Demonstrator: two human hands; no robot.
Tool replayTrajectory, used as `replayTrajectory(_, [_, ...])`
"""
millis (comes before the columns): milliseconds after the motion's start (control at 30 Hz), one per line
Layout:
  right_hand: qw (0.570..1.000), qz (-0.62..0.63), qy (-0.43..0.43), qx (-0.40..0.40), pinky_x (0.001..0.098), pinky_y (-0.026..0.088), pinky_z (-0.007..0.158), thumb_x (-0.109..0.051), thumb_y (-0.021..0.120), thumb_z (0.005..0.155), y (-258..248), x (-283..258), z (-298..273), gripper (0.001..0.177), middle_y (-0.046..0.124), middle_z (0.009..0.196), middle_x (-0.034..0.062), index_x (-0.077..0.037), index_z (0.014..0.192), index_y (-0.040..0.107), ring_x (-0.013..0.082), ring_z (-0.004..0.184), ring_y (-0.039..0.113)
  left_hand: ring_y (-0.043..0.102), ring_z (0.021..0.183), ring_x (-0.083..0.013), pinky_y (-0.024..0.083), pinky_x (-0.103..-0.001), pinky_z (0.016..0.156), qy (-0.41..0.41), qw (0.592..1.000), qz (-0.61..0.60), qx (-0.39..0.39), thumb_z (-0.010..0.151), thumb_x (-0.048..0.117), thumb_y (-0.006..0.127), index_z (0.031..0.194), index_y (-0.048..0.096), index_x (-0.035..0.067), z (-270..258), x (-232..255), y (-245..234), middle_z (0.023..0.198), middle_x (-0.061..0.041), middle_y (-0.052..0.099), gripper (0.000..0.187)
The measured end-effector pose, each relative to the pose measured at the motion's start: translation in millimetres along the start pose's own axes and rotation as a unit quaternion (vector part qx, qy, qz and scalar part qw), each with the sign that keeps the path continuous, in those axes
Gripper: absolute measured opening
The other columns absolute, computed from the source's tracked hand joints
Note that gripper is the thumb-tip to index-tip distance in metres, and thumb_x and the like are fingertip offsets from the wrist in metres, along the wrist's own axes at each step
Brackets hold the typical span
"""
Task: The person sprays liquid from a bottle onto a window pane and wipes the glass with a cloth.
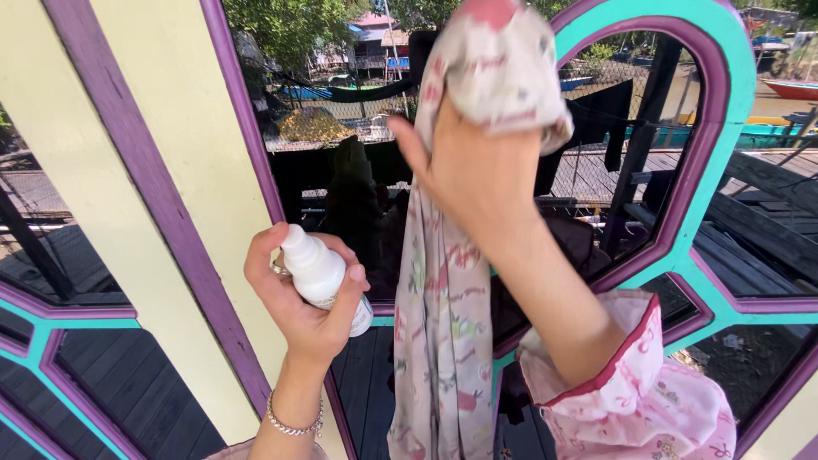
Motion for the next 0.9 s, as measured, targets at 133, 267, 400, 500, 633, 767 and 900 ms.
replayTrajectory(133, [0.978,0.007,0.086,-0.192,0.0572,0.051,0.085,-0.061,0.052,0.109,31.2,1.4,-9.6,0.07,0.07,0.107,0.0245,0.006,0.124,0.063,0.0428,0.099,0.068,0.065,0.07,-0.0146,0.059,-0.028,0.061,-0.012,1.0,-0.003,0.012,0.098,-0.008,0.067,0.152,0.024,0.019,-0.1,2.0,-7.1,0.097,-0.015,0.063,0.074])
replayTrajectory(267, [0.986,-0.048,0.009,-0.16,0.0529,0.051,0.076,-0.07,0.056,0.09,10.8,-62.1,-94.0,0.081,0.065,0.116,0.0338,0.0,0.13,0.063,0.0473,0.093,0.067,0.064,0.069,-0.0152,0.06,-0.03,0.062,-0.014,0.999,-0.018,0.026,0.099,-0.008,0.067,0.154,0.022,0.021,3.3,1.4,-6.3,0.096,-0.015,0.064,0.076])
replayTrajectory(400, [0.98,0.084,-0.042,-0.178,0.0595,0.045,0.102,-0.057,0.064,0.087,-2.1,-83.8,-143.6,0.066,0.062,0.135,0.0178,-0.014,0.136,0.062,0.0428,0.126,0.056,0.065,0.068,-0.0163,0.06,-0.031,0.061,-0.01,0.999,-0.034,0.025,0.099,-0.008,0.067,0.153,0.023,0.021,9.2,1.5,4.8,0.095,-0.015,0.064,0.075])
replayTrajectory(500, [0.98,0.066,-0.05,-0.18,0.0594,0.044,0.102,-0.062,0.066,0.085,4.8,-69.0,-123.3,0.072,0.061,0.136,0.0198,-0.011,0.136,0.064,0.044,0.126,0.054,0.066,0.068,-0.0181,0.06,-0.032,0.061,-0.013,0.999,-0.037,0.033,0.099,-0.007,0.069,0.153,0.023,0.022,17.5,2.2,6.8,0.096,-0.016,0.063,0.077])
replayTrajectory(633, [0.991,0.03,0.012,-0.13,0.0575,0.05,0.089,-0.068,0.061,0.095,11.8,-12.0,-46.7,0.08,0.063,0.13,0.0243,-0.003,0.14,0.062,0.0422,0.111,0.063,0.066,0.067,-0.0199,0.059,-0.034,0.065,0.0,0.996,-0.058,0.062,0.107,-0.004,0.069,0.153,0.019,0.023,34.2,8.5,5.1,0.093,-0.016,0.065,0.073])
replayTrajectory(767, [0.99,-0.126,-0.019,0.068,0.0481,0.056,0.071,-0.07,0.057,0.089,-13.4,29.4,27.9,0.079,0.073,0.112,0.0231,0.002,0.121,0.067,0.0361,0.094,0.075,0.066,0.065,-0.0209,0.057,-0.036,0.065,0.007,0.996,-0.047,0.074,0.108,-0.003,0.069,0.153,0.018,0.023,54.4,18.9,8.8,0.09,-0.015,0.064,0.073])
replayTrajectory(900, [0.991,-0.084,-0.018,0.099,0.0448,0.05,0.059,-0.057,0.06,0.106,4.1,82.3,77.2,0.054,0.068,0.074,0.01,-0.005,0.099,0.074,0.0297,0.064,0.067,0.067,0.068,-0.0214,0.059,-0.036,0.067,0.021,0.997,-0.041,0.067,0.107,-0.006,0.068,0.155,0.018,0.024,60.7,29.6,12.8,0.09,-0.014,0.06,0.075])
Point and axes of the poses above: each hand's wrist, its own z-axis towards the middle knuckle, its own y-axis out of the palm, x = y × z, the point moved 8 cm from there along z, towards the middle knuckle
